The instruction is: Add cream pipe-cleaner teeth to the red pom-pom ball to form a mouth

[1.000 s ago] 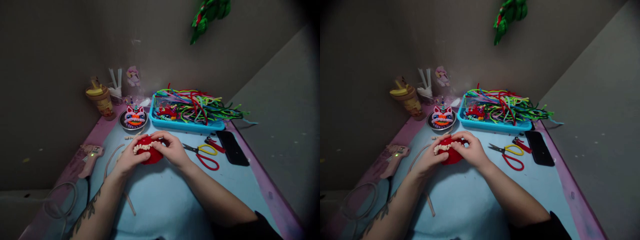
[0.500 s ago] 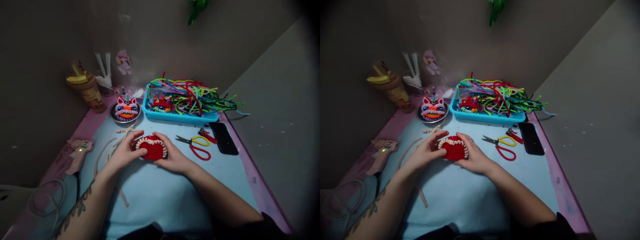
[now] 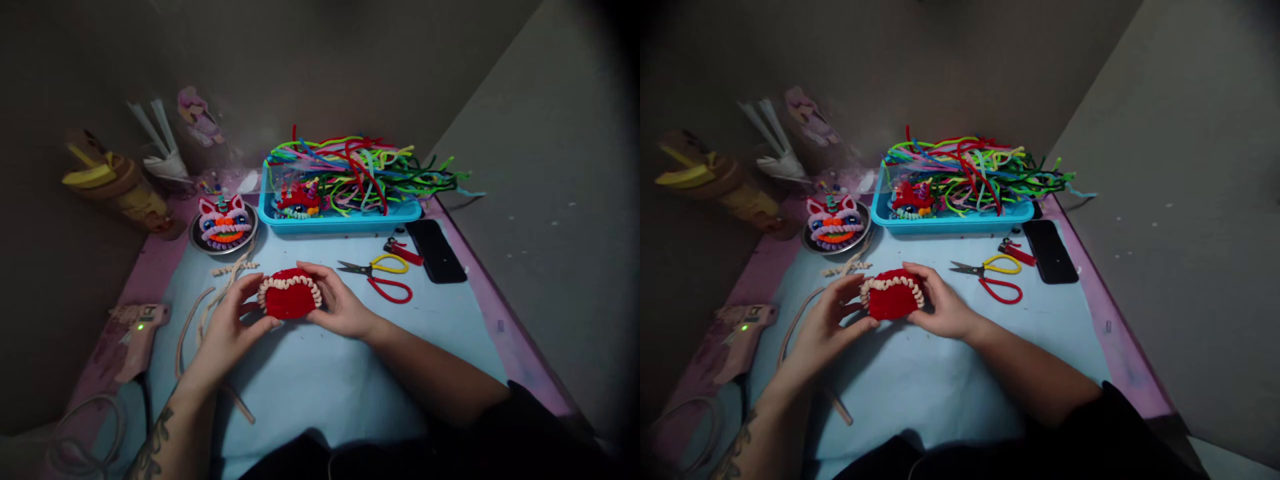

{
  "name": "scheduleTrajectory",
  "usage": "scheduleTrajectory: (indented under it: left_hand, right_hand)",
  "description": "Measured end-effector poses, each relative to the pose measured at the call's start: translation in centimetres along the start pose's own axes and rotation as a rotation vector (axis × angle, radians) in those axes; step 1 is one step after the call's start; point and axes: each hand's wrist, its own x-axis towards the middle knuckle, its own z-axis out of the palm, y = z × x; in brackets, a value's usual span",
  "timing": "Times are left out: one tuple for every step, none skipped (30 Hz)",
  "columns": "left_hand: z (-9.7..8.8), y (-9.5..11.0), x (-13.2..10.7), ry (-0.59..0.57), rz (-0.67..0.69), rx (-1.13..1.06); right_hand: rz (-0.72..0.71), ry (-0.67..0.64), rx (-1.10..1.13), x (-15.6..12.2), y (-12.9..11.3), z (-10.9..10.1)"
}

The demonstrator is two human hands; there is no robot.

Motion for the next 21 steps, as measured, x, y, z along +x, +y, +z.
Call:
scheduleTrajectory:
  left_hand:
    - [0.08,-0.12,0.00,0.039,0.014,-0.001]
    - [0.14,-0.19,0.00,0.071,0.028,-0.002]
    - [0.18,-0.22,-0.01,0.090,0.040,0.006]
    - [0.20,-0.22,-0.03,0.098,0.048,0.026]
    - [0.20,-0.18,-0.05,0.099,0.052,0.059]
    - [0.19,-0.14,-0.07,0.095,0.052,0.101]
    - [0.16,-0.10,-0.10,0.092,0.048,0.141]
    - [0.12,-0.06,-0.11,0.091,0.040,0.172]
    - [0.07,-0.04,-0.13,0.090,0.033,0.191]
    - [0.02,-0.02,-0.13,0.088,0.027,0.200]
    - [-0.04,-0.02,-0.13,0.088,0.025,0.204]
    - [-0.09,-0.02,-0.13,0.092,0.028,0.207]
    - [-0.14,-0.02,-0.13,0.095,0.032,0.215]
    - [-0.18,-0.04,-0.13,0.094,0.036,0.229]
    - [-0.21,-0.06,-0.15,0.091,0.039,0.248]
    - [-0.21,-0.08,-0.17,0.088,0.043,0.268]
    - [-0.19,-0.11,-0.20,0.086,0.050,0.290]
    - [-0.15,-0.14,-0.24,0.087,0.058,0.313]
    - [-0.08,-0.15,-0.29,0.094,0.068,0.333]
    - [0.00,-0.16,-0.34,0.109,0.075,0.347]
    - [0.09,-0.16,-0.40,0.124,0.071,0.353]
  right_hand:
    - [0.023,0.001,0.004,0.06,-0.07,0.03]
    - [0.046,0.001,0.011,0.13,-0.14,0.04]
    - [0.065,0.001,0.019,0.18,-0.21,0.03]
    - [0.075,0.004,0.029,0.22,-0.24,0.01]
    - [0.075,0.009,0.042,0.24,-0.23,-0.02]
    - [0.071,0.013,0.055,0.24,-0.18,-0.06]
    - [0.067,0.015,0.068,0.23,-0.11,-0.11]
    - [0.066,0.017,0.079,0.21,-0.03,-0.16]
    - [0.070,0.019,0.087,0.18,0.05,-0.21]
    - [0.080,0.023,0.090,0.16,0.11,-0.26]
    - [0.091,0.027,0.091,0.14,0.14,-0.29]
    - [0.103,0.030,0.090,0.14,0.14,-0.32]
    - [0.113,0.031,0.090,0.14,0.11,-0.33]
    - [0.122,0.029,0.093,0.15,0.07,-0.34]
    - [0.129,0.026,0.098,0.17,0.02,-0.33]
    - [0.135,0.022,0.105,0.20,-0.03,-0.32]
    - [0.138,0.021,0.110,0.23,-0.05,-0.30]
    - [0.138,0.023,0.112,0.26,-0.05,-0.29]
    - [0.137,0.030,0.112,0.28,-0.02,-0.28]
    - [0.137,0.036,0.112,0.29,0.04,-0.29]
    - [0.138,0.041,0.114,0.29,0.12,-0.31]
